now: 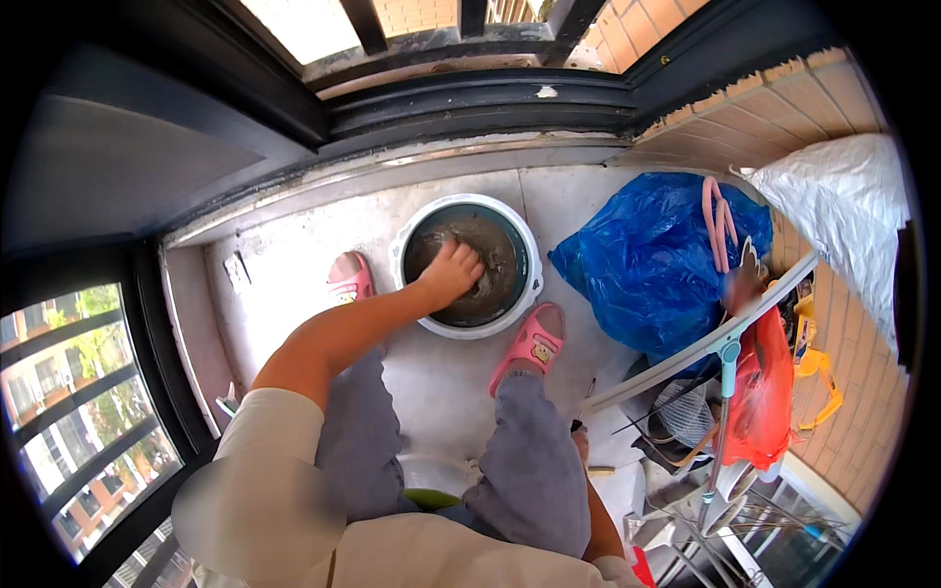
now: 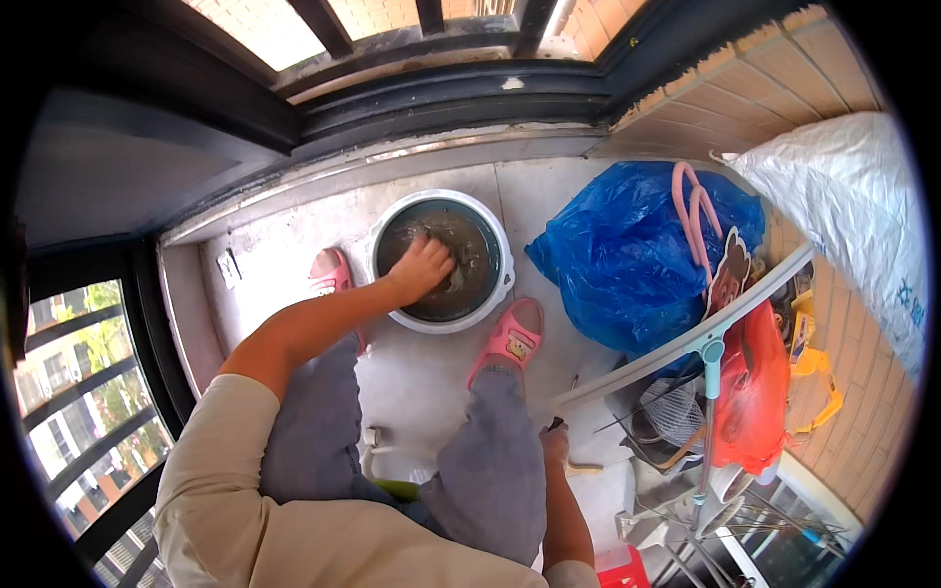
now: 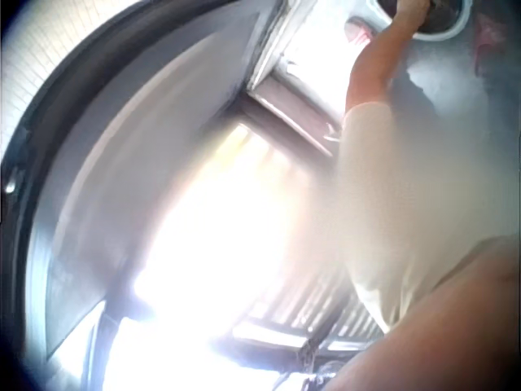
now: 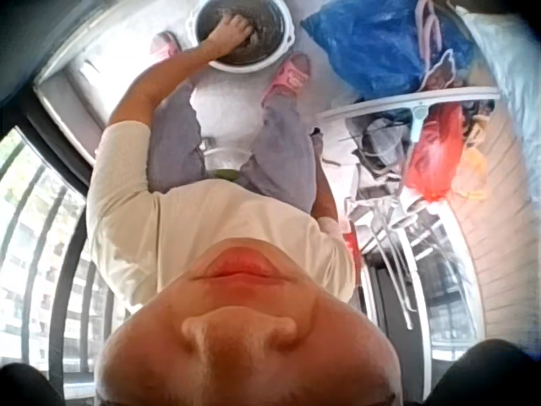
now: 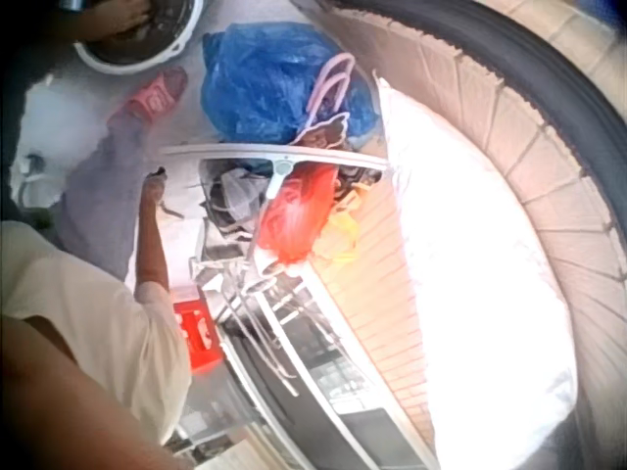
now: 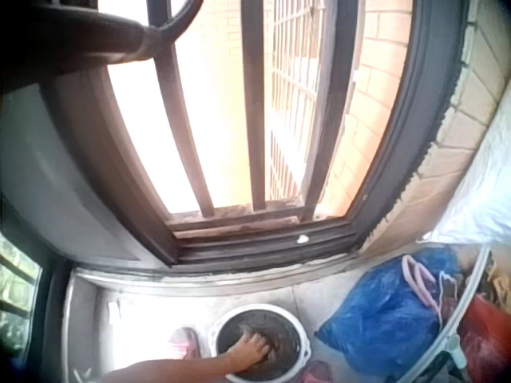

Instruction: The person sits on the balcony floor and cleans the window frame. They dip a cloth into a bucket of water, wring it out, and wipe the frame. They also use a screwdriver to scrape debris from the frame's grooves and continue wiping with the cloth.

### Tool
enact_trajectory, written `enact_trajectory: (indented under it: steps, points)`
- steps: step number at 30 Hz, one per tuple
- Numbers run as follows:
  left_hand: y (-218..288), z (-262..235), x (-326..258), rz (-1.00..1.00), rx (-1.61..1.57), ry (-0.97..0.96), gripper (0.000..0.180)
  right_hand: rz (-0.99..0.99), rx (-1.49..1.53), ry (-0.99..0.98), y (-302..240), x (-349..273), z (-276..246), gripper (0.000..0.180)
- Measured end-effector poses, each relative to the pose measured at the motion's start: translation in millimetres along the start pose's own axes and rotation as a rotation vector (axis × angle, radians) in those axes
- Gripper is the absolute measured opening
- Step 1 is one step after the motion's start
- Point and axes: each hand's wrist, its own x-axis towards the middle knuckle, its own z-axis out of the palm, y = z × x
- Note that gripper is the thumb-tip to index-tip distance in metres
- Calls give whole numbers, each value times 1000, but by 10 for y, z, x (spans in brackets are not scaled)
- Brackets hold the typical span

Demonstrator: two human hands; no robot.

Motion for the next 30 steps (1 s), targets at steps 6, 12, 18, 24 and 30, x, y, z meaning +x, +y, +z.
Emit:
enact_trajectory:
  steps: [6, 12, 18, 24, 30]
  points:
    - [104, 122, 188, -144, -187, -373, 26, 93, 62, -19, 135, 643, 615, 53]
    - [99, -477, 124, -153, -126, -474, 34, -171, -106, -152, -50, -42, -73, 41]
    - [174, -1395, 318, -204, -87, -365, 45, -528, 99, 168, 349, -658, -1119, 21]
    - [390, -2008, 55, -269, 9, -324, 43, -598, 214, 348, 585, -1066, -1514, 22]
    - [644, -2344, -306, -393, -36, -250, 42, -586, 198, 354, 883, -1391, -1504, 23]
